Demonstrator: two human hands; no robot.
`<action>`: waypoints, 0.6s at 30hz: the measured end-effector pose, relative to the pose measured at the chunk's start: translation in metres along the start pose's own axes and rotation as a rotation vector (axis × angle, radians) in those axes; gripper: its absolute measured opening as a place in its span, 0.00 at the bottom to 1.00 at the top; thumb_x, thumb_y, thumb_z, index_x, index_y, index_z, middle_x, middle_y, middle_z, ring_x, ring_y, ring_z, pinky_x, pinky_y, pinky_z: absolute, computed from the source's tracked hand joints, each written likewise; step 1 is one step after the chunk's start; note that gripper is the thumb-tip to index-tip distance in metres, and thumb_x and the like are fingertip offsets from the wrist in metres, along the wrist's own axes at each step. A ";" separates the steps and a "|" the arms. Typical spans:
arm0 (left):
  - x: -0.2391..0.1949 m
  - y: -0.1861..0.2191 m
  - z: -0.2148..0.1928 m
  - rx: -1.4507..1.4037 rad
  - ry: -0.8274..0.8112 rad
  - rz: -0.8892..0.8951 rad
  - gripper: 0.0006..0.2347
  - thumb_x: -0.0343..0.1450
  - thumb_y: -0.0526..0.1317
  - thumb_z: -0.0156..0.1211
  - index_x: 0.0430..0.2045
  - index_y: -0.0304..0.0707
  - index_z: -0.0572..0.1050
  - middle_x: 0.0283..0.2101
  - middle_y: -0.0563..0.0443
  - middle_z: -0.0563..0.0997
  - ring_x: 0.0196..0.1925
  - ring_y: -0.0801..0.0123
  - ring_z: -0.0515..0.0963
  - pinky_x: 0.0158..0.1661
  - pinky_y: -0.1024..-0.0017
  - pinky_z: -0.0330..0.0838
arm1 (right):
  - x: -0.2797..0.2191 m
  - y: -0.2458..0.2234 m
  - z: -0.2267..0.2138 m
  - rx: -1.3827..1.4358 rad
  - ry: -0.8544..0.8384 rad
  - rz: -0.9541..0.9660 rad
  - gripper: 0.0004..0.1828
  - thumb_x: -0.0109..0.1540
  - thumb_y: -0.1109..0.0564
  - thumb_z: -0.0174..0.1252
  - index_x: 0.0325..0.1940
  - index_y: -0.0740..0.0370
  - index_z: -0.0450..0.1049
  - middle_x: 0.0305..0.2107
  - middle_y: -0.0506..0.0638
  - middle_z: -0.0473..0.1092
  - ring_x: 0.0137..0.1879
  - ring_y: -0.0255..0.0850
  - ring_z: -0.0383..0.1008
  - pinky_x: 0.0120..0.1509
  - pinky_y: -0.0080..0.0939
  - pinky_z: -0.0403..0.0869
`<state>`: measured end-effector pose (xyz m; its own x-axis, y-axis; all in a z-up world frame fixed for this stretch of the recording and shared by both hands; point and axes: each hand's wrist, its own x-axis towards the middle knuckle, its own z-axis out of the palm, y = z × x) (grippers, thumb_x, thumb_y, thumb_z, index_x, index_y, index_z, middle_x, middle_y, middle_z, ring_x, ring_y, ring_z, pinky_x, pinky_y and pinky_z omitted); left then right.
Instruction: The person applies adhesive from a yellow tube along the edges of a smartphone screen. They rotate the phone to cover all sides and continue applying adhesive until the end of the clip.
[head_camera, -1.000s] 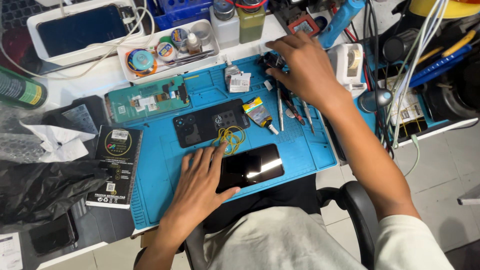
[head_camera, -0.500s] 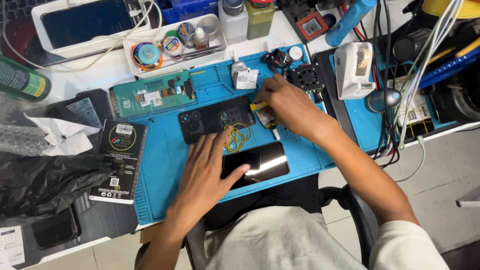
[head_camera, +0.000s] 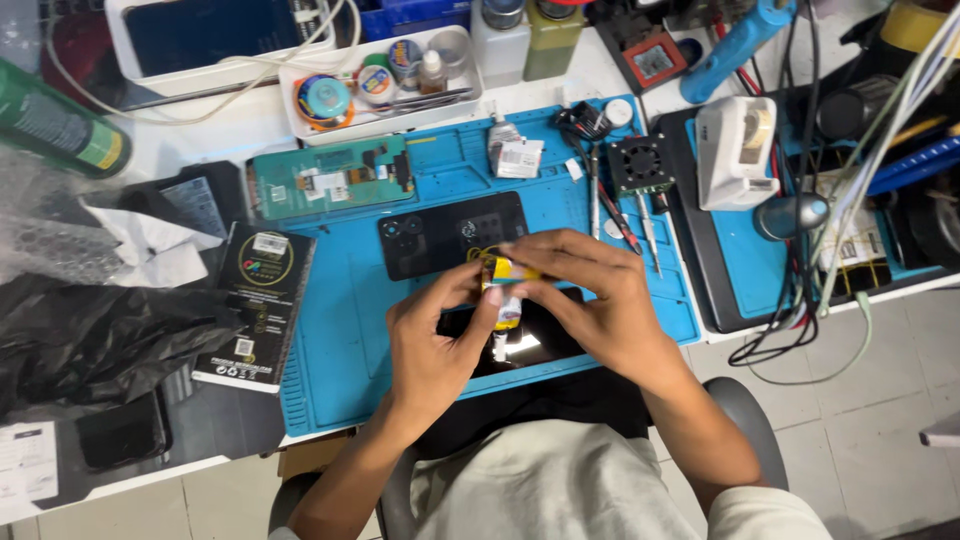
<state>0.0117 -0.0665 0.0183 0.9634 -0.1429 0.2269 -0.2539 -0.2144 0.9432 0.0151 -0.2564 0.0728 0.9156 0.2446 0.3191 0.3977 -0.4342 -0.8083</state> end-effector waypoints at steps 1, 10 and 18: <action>0.002 -0.001 -0.003 -0.004 -0.006 0.003 0.13 0.72 0.37 0.67 0.47 0.27 0.78 0.40 0.43 0.87 0.42 0.65 0.90 0.42 0.74 0.81 | -0.001 0.001 0.000 0.023 -0.026 -0.007 0.19 0.59 0.67 0.66 0.55 0.69 0.78 0.49 0.57 0.77 0.54 0.46 0.81 0.57 0.38 0.79; 0.004 -0.003 -0.019 -0.124 -0.091 -0.126 0.14 0.69 0.38 0.70 0.45 0.29 0.80 0.34 0.45 0.89 0.37 0.70 0.90 0.38 0.77 0.80 | -0.010 0.011 0.024 -0.017 0.045 -0.057 0.11 0.62 0.68 0.64 0.49 0.68 0.79 0.49 0.56 0.78 0.56 0.45 0.82 0.60 0.38 0.81; 0.007 -0.008 -0.026 -0.058 -0.093 -0.032 0.07 0.73 0.37 0.66 0.38 0.30 0.79 0.38 0.46 0.87 0.42 0.66 0.90 0.42 0.72 0.81 | -0.008 0.014 0.027 0.205 -0.012 0.289 0.17 0.59 0.66 0.65 0.53 0.69 0.79 0.46 0.57 0.79 0.45 0.40 0.83 0.47 0.33 0.81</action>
<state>0.0228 -0.0402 0.0185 0.9581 -0.2264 0.1752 -0.2149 -0.1647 0.9626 0.0118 -0.2410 0.0460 0.9874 0.1475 0.0582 0.1012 -0.3039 -0.9473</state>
